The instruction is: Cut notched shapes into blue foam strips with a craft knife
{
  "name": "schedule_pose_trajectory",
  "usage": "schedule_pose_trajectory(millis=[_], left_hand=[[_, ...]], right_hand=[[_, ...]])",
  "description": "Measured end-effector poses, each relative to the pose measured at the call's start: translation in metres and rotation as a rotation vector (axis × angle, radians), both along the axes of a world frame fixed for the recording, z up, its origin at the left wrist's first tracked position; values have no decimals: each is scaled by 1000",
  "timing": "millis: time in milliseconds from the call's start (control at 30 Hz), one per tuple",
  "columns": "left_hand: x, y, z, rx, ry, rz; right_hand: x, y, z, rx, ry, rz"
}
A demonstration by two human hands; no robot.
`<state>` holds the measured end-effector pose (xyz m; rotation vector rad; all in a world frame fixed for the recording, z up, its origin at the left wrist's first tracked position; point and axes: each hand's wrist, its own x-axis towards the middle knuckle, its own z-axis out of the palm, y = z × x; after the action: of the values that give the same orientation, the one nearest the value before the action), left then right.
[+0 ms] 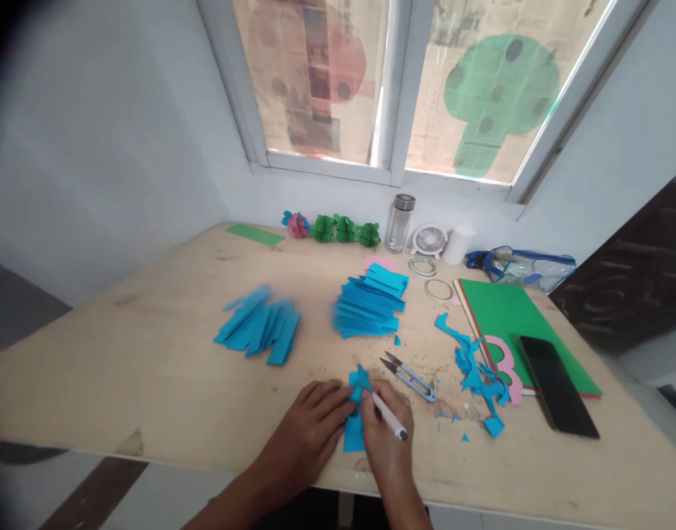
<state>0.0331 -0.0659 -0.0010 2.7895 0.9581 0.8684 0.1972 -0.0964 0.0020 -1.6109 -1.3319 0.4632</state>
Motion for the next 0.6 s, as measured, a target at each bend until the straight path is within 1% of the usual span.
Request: schedule_pose_trajectory(millis=[67, 233, 400, 533, 600], left_hand=[[0, 0, 2, -11, 1, -2], [1, -1, 2, -25, -18, -3], [1, 0, 1, -37, -9, 7], [2, 0, 4, -69, 21, -7], [2, 0, 6, -86, 26, -13]], right_hand=[[-2, 0, 1, 10, -51, -2], [-4, 0, 2, 66, -311, 13], [0, 1, -1, 106, -438, -4], [5, -2, 2, 94, -553, -24], [7, -4, 4, 82, -561, -37]])
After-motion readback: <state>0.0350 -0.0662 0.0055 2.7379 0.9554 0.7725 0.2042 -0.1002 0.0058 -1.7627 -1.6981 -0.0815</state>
